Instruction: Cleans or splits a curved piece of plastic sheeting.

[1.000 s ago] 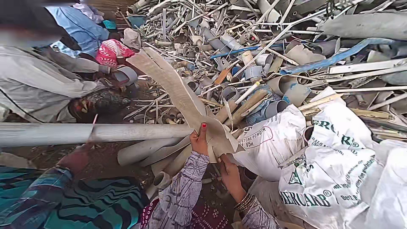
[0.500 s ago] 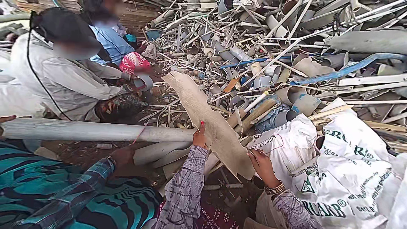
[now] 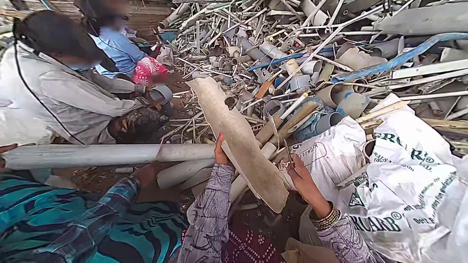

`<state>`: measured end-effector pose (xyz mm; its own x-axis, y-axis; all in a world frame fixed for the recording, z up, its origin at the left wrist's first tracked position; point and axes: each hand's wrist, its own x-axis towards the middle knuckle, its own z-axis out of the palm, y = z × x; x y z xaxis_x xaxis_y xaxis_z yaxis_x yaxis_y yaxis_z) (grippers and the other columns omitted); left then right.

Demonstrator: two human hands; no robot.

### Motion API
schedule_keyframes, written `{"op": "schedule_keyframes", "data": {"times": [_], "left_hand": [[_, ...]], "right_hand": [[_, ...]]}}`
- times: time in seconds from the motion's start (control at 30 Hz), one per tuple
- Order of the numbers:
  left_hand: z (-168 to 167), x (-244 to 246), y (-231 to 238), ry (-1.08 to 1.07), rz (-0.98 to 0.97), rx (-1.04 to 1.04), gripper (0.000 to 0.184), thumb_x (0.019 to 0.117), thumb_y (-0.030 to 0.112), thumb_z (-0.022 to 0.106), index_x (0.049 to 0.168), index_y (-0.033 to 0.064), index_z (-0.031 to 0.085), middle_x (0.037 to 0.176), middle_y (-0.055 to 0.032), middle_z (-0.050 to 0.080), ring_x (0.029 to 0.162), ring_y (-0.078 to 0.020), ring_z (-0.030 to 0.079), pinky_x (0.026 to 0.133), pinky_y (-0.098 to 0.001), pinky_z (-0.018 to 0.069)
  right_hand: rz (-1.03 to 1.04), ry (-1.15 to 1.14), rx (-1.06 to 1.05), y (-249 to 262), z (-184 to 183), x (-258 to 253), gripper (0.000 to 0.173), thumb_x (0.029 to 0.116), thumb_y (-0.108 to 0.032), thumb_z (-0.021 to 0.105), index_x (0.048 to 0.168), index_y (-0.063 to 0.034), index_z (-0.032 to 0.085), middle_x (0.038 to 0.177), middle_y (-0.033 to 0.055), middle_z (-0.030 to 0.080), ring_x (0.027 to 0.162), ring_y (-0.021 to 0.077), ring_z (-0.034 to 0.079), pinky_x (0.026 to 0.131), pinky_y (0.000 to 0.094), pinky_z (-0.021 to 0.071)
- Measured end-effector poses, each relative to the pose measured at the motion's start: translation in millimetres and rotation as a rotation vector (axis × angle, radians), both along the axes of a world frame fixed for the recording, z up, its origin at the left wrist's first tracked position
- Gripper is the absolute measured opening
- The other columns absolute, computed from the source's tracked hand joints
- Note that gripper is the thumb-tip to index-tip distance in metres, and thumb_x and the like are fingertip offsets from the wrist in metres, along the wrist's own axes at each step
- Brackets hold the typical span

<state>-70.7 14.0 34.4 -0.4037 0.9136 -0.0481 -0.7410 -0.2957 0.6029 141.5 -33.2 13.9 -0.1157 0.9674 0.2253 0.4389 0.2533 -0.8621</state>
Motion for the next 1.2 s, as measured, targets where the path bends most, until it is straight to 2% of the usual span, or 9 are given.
{"op": "schedule_keyframes", "data": {"times": [0.07,0.17,0.27,0.43,0.63,0.8,0.97,1.07,1.2], "left_hand": [[-0.3,3.6,1.2,0.025,-0.022,-0.029,0.033,0.1101,0.024,0.021,0.122,0.0106,0.049,0.094,0.0015,0.066,0.087,-0.0047,0.067,0.077,-0.0259,0.0574],[-1.4,11.6,2.4,0.091,-0.024,-0.062,0.039,0.1117,0.028,0.021,0.135,0.0085,0.045,0.107,-0.0009,0.063,0.095,-0.0039,0.065,0.083,-0.0253,0.0554],[3.9,23.5,-3.2,0.147,-0.051,-0.126,0.044,0.1126,0.032,0.018,0.141,0.0065,0.039,0.113,-0.0022,0.059,0.097,-0.0018,0.062,0.084,-0.0225,0.0531],[-4.5,36.8,-4.3,0.198,-0.093,-0.149,0.046,0.1122,0.034,0.016,0.142,0.0057,0.038,0.111,-0.0005,0.059,0.097,0.0012,0.061,0.083,-0.0195,0.0521],[-7.0,42.1,-3.5,0.301,-0.177,-0.258,0.046,0.1129,0.030,0.023,0.145,0.0017,0.038,0.122,-0.0102,0.057,0.104,-0.0065,0.060,0.089,-0.0245,0.0505],[-12.5,31.2,1.9,0.415,-0.182,-0.315,0.046,0.1128,0.025,0.026,0.147,-0.0023,0.038,0.140,-0.0185,0.050,0.119,-0.0139,0.055,0.100,-0.0300,0.0456],[-10.9,42.0,5.3,0.415,-0.115,-0.360,0.049,0.1118,0.026,0.033,0.152,-0.0029,0.032,0.143,-0.0235,0.049,0.124,-0.0210,0.055,0.103,-0.0355,0.0454],[-13.1,36.4,6.2,0.402,-0.056,-0.397,0.055,0.1112,0.027,0.037,0.156,-0.0023,0.026,0.151,-0.0259,0.042,0.134,-0.0249,0.050,0.110,-0.0382,0.0411],[-4.4,32.5,1.8,0.387,-0.082,-0.318,0.049,0.1120,0.026,0.030,0.152,-0.0023,0.030,0.142,-0.0221,0.048,0.120,-0.0171,0.056,0.100,-0.0317,0.0464]], "right_hand": [[0.063,-0.128,0.102,0.1,15.2,2.5,0.041,0.0949,0.004,0.040,0.132,0.0142,0.056,0.124,0.0287,0.058,0.100,0.0251,0.059,0.087,0.0340,0.0484],[0.011,-0.339,0.272,7.3,21.8,0.4,0.041,0.1023,-0.001,0.044,0.139,0.0015,0.061,0.104,0.0281,0.068,0.079,0.0351,0.068,0.073,0.0469,0.0550],[-0.024,-0.552,0.187,7.1,11.5,-0.7,0.044,0.1038,-0.003,0.044,0.145,-0.0065,0.058,0.092,0.0300,0.070,0.078,0.0513,0.069,0.069,0.0628,0.0513],[-0.023,-0.499,0.388,5.7,-10.4,-12.8,0.046,0.0920,0.008,0.052,0.138,0.0085,0.059,0.089,0.0295,0.068,0.067,0.0438,0.068,0.062,0.0517,0.0557],[-0.061,-0.649,0.644,37.8,-25.3,-3.2,0.049,0.0809,0.015,0.062,0.123,-0.0067,0.075,0.091,0.0277,0.069,0.074,0.0473,0.069,0.058,0.0523,0.0549],[0.137,-0.842,0.629,-1.3,-31.4,4.1,0.048,0.0744,0.013,0.068,0.119,-0.0014,0.075,0.087,0.0227,0.070,0.065,0.0390,0.070,0.053,0.0453,0.0564],[-0.020,-0.842,0.604,9.2,-26.2,-1.7,0.044,0.0826,0.013,0.062,0.125,0.0043,0.070,0.090,0.0265,0.070,0.068,0.0420,0.071,0.054,0.0463,0.0562],[0.106,-0.884,0.578,-2.6,-26.6,-14.9,0.045,0.0820,0.013,0.063,0.125,0.0056,0.070,0.089,0.0251,0.070,0.065,0.0386,0.070,0.053,0.0433,0.0568],[0.066,-0.809,0.595,18.6,-19.7,-4.4,0.047,0.0834,0.013,0.062,0.130,0.0061,0.067,0.092,0.0288,0.068,0.069,0.0439,0.070,0.056,0.0478,0.0569]]}}
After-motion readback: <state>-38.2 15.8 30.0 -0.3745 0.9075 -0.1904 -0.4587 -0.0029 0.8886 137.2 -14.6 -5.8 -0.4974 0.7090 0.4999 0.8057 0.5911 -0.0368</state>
